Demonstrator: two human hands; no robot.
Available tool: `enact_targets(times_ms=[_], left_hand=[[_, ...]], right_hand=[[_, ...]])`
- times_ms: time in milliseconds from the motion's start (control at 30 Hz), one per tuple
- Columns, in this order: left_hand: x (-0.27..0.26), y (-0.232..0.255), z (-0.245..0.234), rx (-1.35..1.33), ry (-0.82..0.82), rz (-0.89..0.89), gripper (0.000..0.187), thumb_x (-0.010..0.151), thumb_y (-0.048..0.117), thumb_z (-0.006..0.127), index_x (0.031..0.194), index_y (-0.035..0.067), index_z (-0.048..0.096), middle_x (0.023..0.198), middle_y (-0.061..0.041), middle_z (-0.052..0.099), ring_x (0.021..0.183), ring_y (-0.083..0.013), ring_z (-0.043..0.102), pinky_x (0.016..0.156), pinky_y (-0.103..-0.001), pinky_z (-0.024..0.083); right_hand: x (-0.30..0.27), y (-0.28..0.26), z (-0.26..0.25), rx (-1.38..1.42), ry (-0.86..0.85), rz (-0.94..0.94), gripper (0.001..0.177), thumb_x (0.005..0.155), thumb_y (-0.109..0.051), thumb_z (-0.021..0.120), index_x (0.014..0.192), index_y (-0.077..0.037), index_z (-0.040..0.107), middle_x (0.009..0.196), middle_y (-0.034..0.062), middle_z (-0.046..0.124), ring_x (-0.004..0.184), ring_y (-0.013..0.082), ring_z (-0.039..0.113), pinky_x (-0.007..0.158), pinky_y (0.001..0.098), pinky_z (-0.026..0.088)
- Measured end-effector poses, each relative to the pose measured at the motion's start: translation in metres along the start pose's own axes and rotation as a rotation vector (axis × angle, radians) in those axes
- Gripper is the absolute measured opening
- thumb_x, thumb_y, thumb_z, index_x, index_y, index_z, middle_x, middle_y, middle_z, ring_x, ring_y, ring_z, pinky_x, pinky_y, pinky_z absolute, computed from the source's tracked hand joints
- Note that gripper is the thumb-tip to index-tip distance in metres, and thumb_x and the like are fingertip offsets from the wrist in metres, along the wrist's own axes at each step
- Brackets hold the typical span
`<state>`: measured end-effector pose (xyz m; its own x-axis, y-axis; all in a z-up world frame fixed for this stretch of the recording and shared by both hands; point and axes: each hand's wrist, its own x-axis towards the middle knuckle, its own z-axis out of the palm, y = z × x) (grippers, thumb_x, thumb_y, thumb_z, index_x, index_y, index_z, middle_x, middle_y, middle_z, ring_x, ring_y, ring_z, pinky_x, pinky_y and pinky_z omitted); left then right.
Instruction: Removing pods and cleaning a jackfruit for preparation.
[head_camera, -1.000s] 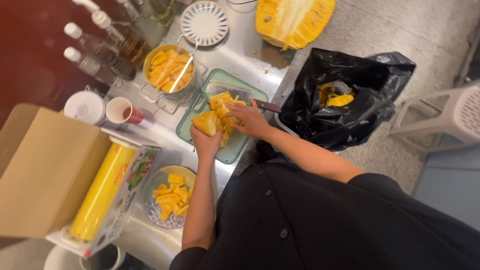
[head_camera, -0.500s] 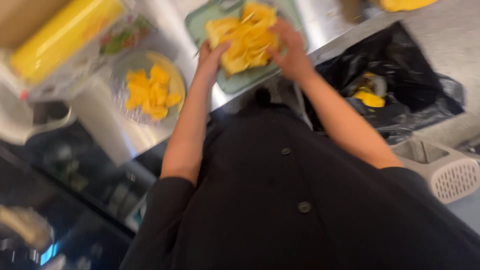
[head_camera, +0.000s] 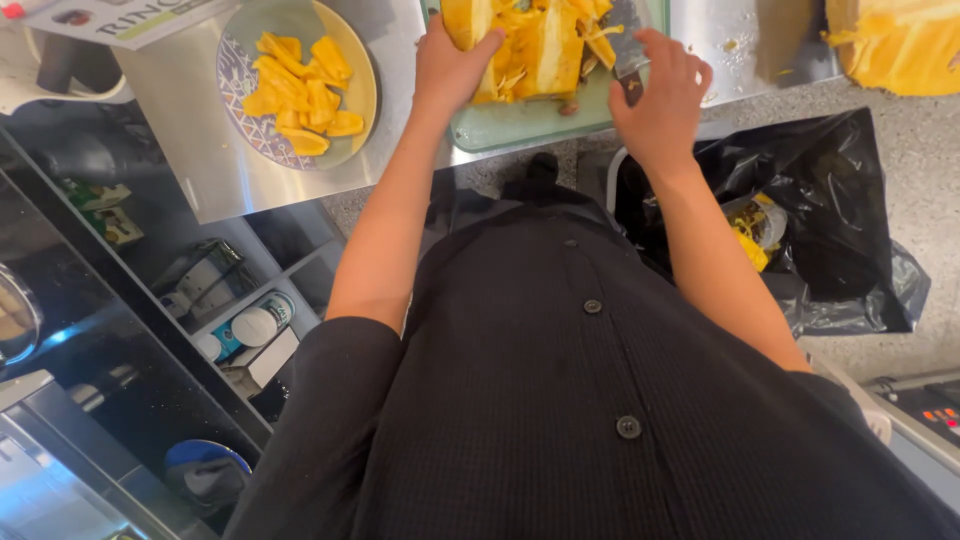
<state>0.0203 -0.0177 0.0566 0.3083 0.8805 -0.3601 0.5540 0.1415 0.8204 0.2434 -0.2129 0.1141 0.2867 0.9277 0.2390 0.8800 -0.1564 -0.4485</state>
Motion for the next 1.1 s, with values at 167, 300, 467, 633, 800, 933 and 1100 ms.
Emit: enact_targets(times_ms=[167, 300, 467, 633, 800, 933, 1100], left_hand=[[0.007, -0.015, 0.007, 0.293, 0.186, 0.112, 0.068, 0.085, 0.047, 0.082, 0.131, 0.004, 0.055, 0.135, -0.018, 0.050, 0.128, -0.0390, 0.046, 0.111, -0.045, 0.040], [-0.008, -0.004, -0.007, 0.213, 0.255, 0.369, 0.066, 0.096, 0.040, 0.078, 0.143, 0.006, 0.047, 0.142, -0.019, 0.048, 0.131, -0.0409, 0.045, 0.114, -0.048, 0.039], [-0.044, 0.021, -0.023, 0.192, 0.174, 0.480, 0.065, 0.101, 0.033, 0.078, 0.150, 0.009, 0.043, 0.151, -0.017, 0.046, 0.141, -0.0386, 0.045, 0.121, -0.047, 0.039], [-0.059, 0.048, -0.018, 0.348, 0.138, 0.695, 0.080, 0.085, 0.032, 0.086, 0.148, 0.008, 0.042, 0.151, -0.019, 0.040, 0.142, -0.0409, 0.038, 0.118, -0.050, 0.035], [-0.052, 0.061, 0.008, 0.490, 0.090, 0.812, 0.066, 0.084, 0.033, 0.087, 0.138, 0.014, 0.054, 0.150, -0.014, 0.042, 0.144, -0.0385, 0.034, 0.121, -0.056, 0.027], [-0.028, 0.079, 0.047, 0.545, 0.028, 0.901, 0.062, 0.085, 0.034, 0.084, 0.137, 0.013, 0.056, 0.149, -0.014, 0.044, 0.143, -0.0391, 0.034, 0.118, -0.063, 0.021], [-0.026, 0.081, 0.076, 0.857, -0.060, 0.833, 0.045, 0.085, 0.033, 0.080, 0.120, 0.009, 0.065, 0.134, -0.012, 0.054, 0.139, -0.0394, 0.038, 0.120, -0.076, 0.006]], right_hand=[[-0.023, 0.046, 0.012, 0.024, -0.101, 0.103, 0.050, 0.096, -0.020, 0.079, 0.139, -0.009, 0.056, 0.118, 0.0111, 0.062, 0.115, 0.0321, 0.056, 0.106, 0.0515, 0.032], [-0.020, 0.035, 0.015, 0.128, -0.062, 0.005, 0.041, 0.097, -0.018, 0.078, 0.133, -0.012, 0.060, 0.125, 0.0082, 0.066, 0.118, 0.0310, 0.059, 0.107, 0.0449, 0.037], [-0.002, -0.004, 0.006, 0.190, -0.059, -0.010, 0.042, 0.097, -0.017, 0.079, 0.133, -0.008, 0.059, 0.119, 0.0097, 0.064, 0.111, 0.0309, 0.059, 0.102, 0.0446, 0.041], [0.012, 0.006, 0.017, 0.200, -0.118, 0.171, 0.040, 0.097, -0.021, 0.076, 0.132, -0.011, 0.060, 0.117, 0.0068, 0.062, 0.098, 0.0255, 0.061, 0.097, 0.0446, 0.041], [0.016, 0.030, 0.041, -0.111, 0.018, -0.010, 0.033, 0.087, -0.025, 0.082, 0.116, -0.013, 0.069, 0.114, 0.0062, 0.063, 0.109, 0.0302, 0.056, 0.096, 0.0493, 0.036], [0.023, 0.029, 0.064, -0.248, 0.095, -0.012, 0.031, 0.080, -0.033, 0.086, 0.101, -0.014, 0.074, 0.105, 0.0060, 0.061, 0.102, 0.0297, 0.055, 0.091, 0.0516, 0.034], [0.023, 0.029, 0.066, -0.187, 0.129, -0.070, 0.013, 0.089, -0.022, 0.081, 0.099, -0.017, 0.076, 0.108, -0.0004, 0.061, 0.105, 0.0250, 0.054, 0.093, 0.0466, 0.033]])
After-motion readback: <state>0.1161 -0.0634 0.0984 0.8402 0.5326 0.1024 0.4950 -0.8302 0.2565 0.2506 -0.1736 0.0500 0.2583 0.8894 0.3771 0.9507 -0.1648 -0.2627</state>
